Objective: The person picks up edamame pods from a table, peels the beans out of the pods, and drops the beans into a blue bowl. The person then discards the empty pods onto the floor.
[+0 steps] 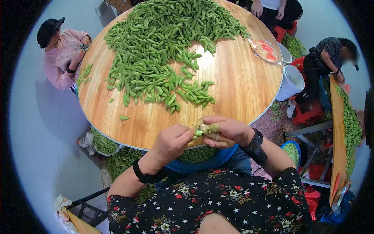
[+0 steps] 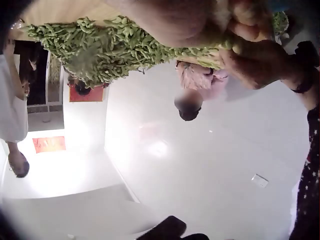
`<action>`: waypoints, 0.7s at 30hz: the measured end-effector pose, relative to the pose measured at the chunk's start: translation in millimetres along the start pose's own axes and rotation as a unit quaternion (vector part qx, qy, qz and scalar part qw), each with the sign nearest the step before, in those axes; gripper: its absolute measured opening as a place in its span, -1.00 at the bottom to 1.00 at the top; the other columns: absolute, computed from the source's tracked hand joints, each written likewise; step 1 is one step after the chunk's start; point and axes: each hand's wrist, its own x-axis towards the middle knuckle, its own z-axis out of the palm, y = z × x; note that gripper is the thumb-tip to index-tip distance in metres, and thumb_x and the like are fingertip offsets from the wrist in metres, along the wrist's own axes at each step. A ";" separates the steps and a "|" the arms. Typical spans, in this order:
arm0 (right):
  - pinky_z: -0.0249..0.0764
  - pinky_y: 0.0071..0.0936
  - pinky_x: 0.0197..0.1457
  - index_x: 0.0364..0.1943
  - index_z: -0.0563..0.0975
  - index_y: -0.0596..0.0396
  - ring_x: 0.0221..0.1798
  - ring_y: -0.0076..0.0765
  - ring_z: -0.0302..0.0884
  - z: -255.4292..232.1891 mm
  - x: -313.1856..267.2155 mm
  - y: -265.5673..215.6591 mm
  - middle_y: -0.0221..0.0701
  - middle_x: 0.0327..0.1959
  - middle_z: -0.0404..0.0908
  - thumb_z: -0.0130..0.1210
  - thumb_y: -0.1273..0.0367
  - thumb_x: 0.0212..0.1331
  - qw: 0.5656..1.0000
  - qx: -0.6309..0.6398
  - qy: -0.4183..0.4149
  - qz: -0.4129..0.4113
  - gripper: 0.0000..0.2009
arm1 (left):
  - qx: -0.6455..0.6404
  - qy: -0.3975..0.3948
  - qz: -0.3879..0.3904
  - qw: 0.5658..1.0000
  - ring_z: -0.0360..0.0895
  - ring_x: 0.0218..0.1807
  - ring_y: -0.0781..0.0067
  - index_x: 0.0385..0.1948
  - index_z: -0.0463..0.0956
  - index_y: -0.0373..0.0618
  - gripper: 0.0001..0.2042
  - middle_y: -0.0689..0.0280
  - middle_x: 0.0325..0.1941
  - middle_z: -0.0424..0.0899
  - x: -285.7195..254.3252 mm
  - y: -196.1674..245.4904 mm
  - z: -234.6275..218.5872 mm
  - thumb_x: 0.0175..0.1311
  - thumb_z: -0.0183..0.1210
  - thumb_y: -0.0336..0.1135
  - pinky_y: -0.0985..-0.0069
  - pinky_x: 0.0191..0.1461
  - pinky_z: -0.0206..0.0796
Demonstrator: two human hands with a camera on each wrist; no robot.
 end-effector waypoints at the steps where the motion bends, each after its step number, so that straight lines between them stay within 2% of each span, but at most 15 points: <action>1: 0.09 -0.68 -0.79 -0.19 0.43 -0.01 -0.76 -0.67 0.25 2.1 -0.8 0.9 -0.45 -0.57 0.48 -0.14 0.32 0.30 1.000 0.021 0.008 0.000 -0.86 | 0.000 0.001 0.000 1.000 0.51 -0.47 0.17 -0.35 0.49 -0.23 -0.84 0.19 -0.45 0.54 0.9 0.6 -1.3 -0.01 0.13 -0.56 0.39 -0.45 0.36; 2: 0.09 -0.68 -0.79 -0.19 0.43 -0.01 -0.76 -0.67 0.25 4.3 -0.8 2.9 -0.45 -0.57 0.48 -0.14 0.32 0.30 1.000 0.021 0.008 0.000 -0.86 | 0.027 0.001 0.011 1.000 0.50 -0.47 0.20 -0.35 0.49 -0.23 -0.84 0.21 -0.46 0.53 1.8 2.2 -2.3 -0.02 0.13 -0.55 0.39 -0.45 0.35; 4: 0.19 -0.60 -0.69 -0.22 0.42 0.04 -0.68 -0.58 0.32 10.2 0.2 7.4 -0.43 -0.57 0.48 -0.05 0.32 0.27 0.994 -0.071 0.081 -0.024 -0.88 | 0.055 0.003 0.022 0.998 0.49 -0.47 0.22 -0.34 0.48 -0.23 -0.83 0.23 -0.46 0.52 2.6 5.8 -1.5 -0.04 0.13 -0.54 0.40 -0.45 0.34; 5: 0.19 -0.60 -0.69 -0.22 0.42 0.04 -0.68 -0.58 0.32 10.5 3.1 11.9 -0.43 -0.57 0.48 -0.05 0.32 0.27 0.994 -0.072 0.079 -0.024 -0.88 | 0.086 0.004 0.015 0.996 0.48 -0.46 0.26 -0.34 0.47 -0.24 -0.82 0.24 -0.48 0.48 3.1 8.7 -0.3 -0.04 0.11 -0.51 0.42 -0.44 0.34; 6: 0.23 -0.54 -0.60 -0.24 0.42 0.06 -0.62 -0.53 0.34 8.4 8.3 19.1 -0.40 -0.57 0.48 -0.01 0.33 0.24 0.967 -0.183 0.128 -0.119 -0.87 | 0.118 0.006 0.009 0.993 0.46 -0.45 0.30 -0.33 0.46 -0.24 -0.81 0.26 -0.50 0.44 3.6 11.3 0.8 -0.05 0.08 -0.49 0.44 -0.43 0.33; 7: 0.28 -0.48 -0.51 -0.26 0.41 0.08 -0.56 -0.47 0.37 7.5 12.3 25.2 -0.37 -0.56 0.47 0.04 0.33 0.20 0.917 -0.289 0.174 -0.211 -0.86 | 0.120 0.006 0.007 0.993 0.46 -0.45 0.30 -0.33 0.46 -0.24 -0.81 0.26 -0.50 0.44 3.7 12.9 2.2 -0.05 0.08 -0.49 0.44 -0.43 0.33; 8: 0.28 -0.48 -0.51 -0.26 0.41 0.08 -0.56 -0.47 0.37 8.1 14.2 28.8 -0.37 -0.56 0.47 0.04 0.33 0.20 0.918 -0.289 0.171 -0.212 -0.86 | 0.122 -0.010 -0.030 0.992 0.47 -0.44 0.29 -0.31 0.45 -0.25 -0.80 0.24 -0.49 0.44 3.6 13.9 4.8 -0.04 0.07 -0.49 0.43 -0.42 0.34; 9: 0.29 -0.42 -0.45 -0.28 0.40 0.11 -0.53 -0.40 0.37 7.8 15.6 30.4 -0.32 -0.57 0.45 0.07 0.33 0.16 0.886 -0.334 0.210 -0.243 -0.83 | 0.124 -0.025 -0.065 0.990 0.48 -0.43 0.27 -0.29 0.44 -0.25 -0.79 0.23 -0.48 0.44 4.7 14.3 7.8 -0.02 0.06 -0.50 0.43 -0.41 0.34; 10: 0.30 -0.36 -0.38 -0.30 0.40 0.13 -0.49 -0.33 0.37 7.6 16.4 30.6 -0.27 -0.57 0.43 0.10 0.33 0.13 0.850 -0.376 0.248 -0.273 -0.81 | 0.126 -0.023 -0.065 0.990 0.48 -0.43 0.27 -0.29 0.44 -0.25 -0.79 0.23 -0.48 0.44 6.4 14.6 10.6 -0.02 0.06 -0.50 0.43 -0.41 0.34; 12: 0.30 -0.35 -0.39 -0.32 0.39 0.15 -0.50 -0.28 0.37 8.4 17.3 31.4 -0.23 -0.57 0.41 0.11 0.34 0.12 0.840 -0.375 0.259 -0.295 -0.81 | 0.088 0.028 -0.095 0.991 0.48 -0.42 0.24 -0.32 0.42 -0.23 -0.82 0.20 -0.47 0.43 7.5 16.2 15.9 -0.01 0.06 -0.51 0.40 -0.39 0.35; 14: 0.30 -0.33 -0.40 -0.34 0.38 0.17 -0.51 -0.22 0.36 12.3 16.8 28.3 -0.19 -0.57 0.39 0.11 0.35 0.10 0.829 -0.373 0.268 -0.320 -0.81 | 0.091 0.034 -0.102 0.990 0.47 -0.42 0.23 -0.35 0.40 -0.22 -0.85 0.20 -0.48 0.41 9.2 17.3 21.9 -0.01 0.06 -0.51 0.38 -0.38 0.35; 16: 0.29 -0.28 -0.40 -0.40 0.36 0.19 -0.52 -0.12 0.35 20.7 9.6 21.6 -0.16 -0.60 0.35 0.10 0.37 0.10 0.792 -0.406 0.308 -0.336 -0.81 | 0.093 0.041 -0.109 0.989 0.46 -0.43 0.22 -0.38 0.39 -0.21 -0.88 0.21 -0.49 0.40 11.8 18.2 22.5 0.00 0.05 -0.51 0.37 -0.38 0.35; 17: 0.29 -0.28 -0.40 -0.40 0.36 0.19 -0.52 -0.12 0.35 20.9 9.7 21.8 -0.16 -0.60 0.35 0.10 0.37 0.10 0.791 -0.407 0.307 -0.338 -0.81 | 0.095 0.033 -0.107 0.989 0.46 -0.43 0.22 -0.40 0.38 -0.20 -0.89 0.20 -0.50 0.38 13.2 18.9 21.6 0.00 0.06 -0.51 0.37 -0.39 0.35; 19: 0.28 -0.26 -0.41 -0.44 0.35 0.19 -0.53 -0.13 0.33 20.5 9.9 22.1 -0.16 -0.61 0.32 0.12 0.38 0.08 0.736 -0.454 0.335 -0.374 -0.80 | 0.098 0.023 -0.106 0.989 0.45 -0.43 0.21 -0.41 0.37 -0.19 -0.90 0.20 -0.51 0.37 15.6 20.5 19.8 0.01 0.06 -0.51 0.36 -0.39 0.35; 21: 0.27 -0.25 -0.42 -0.45 0.35 0.19 -0.53 -0.12 0.32 20.0 8.8 20.2 -0.17 -0.61 0.31 0.13 0.38 0.07 0.750 -0.448 0.325 -0.362 -0.80 | 0.094 0.024 -0.110 0.989 0.45 -0.42 0.20 -0.43 0.37 -0.18 -0.91 0.20 -0.52 0.36 16.7 22.0 18.2 0.01 0.07 -0.51 0.35 -0.40 0.35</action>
